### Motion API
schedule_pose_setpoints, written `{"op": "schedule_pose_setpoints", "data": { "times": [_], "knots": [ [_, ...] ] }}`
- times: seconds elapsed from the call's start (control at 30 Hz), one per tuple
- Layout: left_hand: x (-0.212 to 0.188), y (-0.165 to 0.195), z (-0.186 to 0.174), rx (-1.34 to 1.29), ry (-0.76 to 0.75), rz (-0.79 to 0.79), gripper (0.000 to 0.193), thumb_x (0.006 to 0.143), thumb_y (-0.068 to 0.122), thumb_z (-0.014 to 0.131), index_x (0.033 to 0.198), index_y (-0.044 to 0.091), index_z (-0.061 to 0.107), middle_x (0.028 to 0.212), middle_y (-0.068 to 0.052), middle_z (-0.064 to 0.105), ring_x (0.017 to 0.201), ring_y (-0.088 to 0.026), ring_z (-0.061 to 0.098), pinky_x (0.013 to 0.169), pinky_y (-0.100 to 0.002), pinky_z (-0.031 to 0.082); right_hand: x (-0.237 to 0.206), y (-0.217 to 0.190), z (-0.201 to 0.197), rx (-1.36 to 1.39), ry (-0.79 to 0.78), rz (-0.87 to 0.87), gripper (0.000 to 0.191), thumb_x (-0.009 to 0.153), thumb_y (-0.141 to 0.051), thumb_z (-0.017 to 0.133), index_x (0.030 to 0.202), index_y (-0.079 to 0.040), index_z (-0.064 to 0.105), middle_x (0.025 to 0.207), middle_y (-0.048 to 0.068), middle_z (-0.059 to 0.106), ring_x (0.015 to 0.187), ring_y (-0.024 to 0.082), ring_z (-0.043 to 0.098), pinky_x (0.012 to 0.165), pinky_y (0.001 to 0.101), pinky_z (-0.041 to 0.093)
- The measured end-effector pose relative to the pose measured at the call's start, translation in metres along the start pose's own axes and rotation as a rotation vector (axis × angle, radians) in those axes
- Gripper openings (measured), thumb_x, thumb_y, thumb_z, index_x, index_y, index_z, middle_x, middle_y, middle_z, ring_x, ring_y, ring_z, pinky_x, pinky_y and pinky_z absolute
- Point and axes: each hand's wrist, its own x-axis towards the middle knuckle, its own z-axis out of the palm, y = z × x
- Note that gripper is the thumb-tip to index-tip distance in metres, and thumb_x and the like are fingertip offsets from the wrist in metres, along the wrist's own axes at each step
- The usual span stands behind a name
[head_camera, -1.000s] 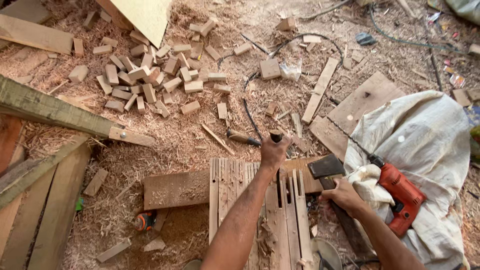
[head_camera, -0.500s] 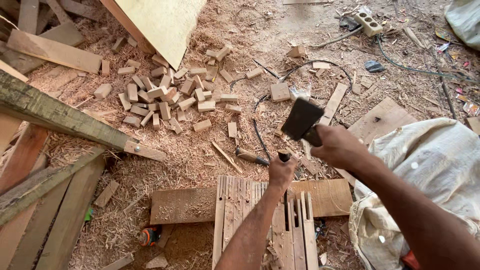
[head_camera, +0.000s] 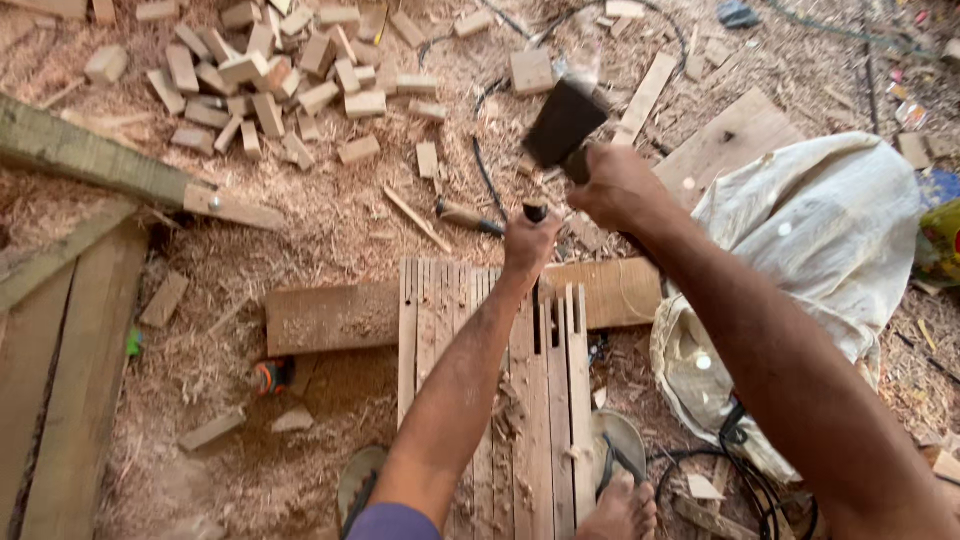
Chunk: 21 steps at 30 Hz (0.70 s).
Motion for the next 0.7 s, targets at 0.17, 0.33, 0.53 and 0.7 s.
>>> {"op": "schedule_pose_setpoints", "data": {
  "times": [0.17,0.33,0.53,0.7],
  "knots": [
    [0.000,0.008,0.001,-0.124,-0.030,0.191,0.025,0.098,0.018,0.063,0.074,0.010,0.060,0.059,-0.002,0.058,0.044,-0.010,0.052,0.034,-0.023,0.042,-0.014,-0.014,0.006,-0.296,-0.216,-0.020,0.029,0.089,-0.014,0.074,0.112,0.002,0.068,0.094,0.018,0.072,0.074,0.023,0.068,0.067,0.0366,0.061],
    [0.013,0.013,0.005,-0.048,0.059,-0.178,0.021,0.088,0.008,0.064,0.068,0.008,0.057,0.057,-0.003,0.055,0.043,-0.011,0.054,0.031,-0.028,0.041,-0.021,-0.018,-0.017,0.088,-0.040,0.080,0.033,0.088,-0.011,0.072,0.118,0.000,0.063,0.097,0.014,0.069,0.072,0.021,0.067,0.062,0.0356,0.061],
    [0.002,0.008,0.007,-0.115,0.012,0.045,0.028,0.096,0.013,0.065,0.070,0.005,0.057,0.059,-0.006,0.056,0.044,-0.012,0.055,0.035,-0.026,0.045,-0.015,-0.017,-0.001,-0.079,-0.139,0.050,0.032,0.090,-0.008,0.072,0.120,0.001,0.064,0.095,0.017,0.068,0.071,0.022,0.065,0.058,0.0332,0.057],
    [-0.006,0.018,0.002,-0.081,0.034,-0.037,0.020,0.092,0.018,0.065,0.078,0.004,0.063,0.063,-0.006,0.066,0.040,-0.010,0.056,0.029,-0.025,0.045,-0.006,-0.007,0.013,-0.072,-0.124,0.041,0.033,0.091,-0.006,0.067,0.120,0.005,0.058,0.091,0.019,0.067,0.067,0.023,0.065,0.053,0.0344,0.058]
  ]
}}
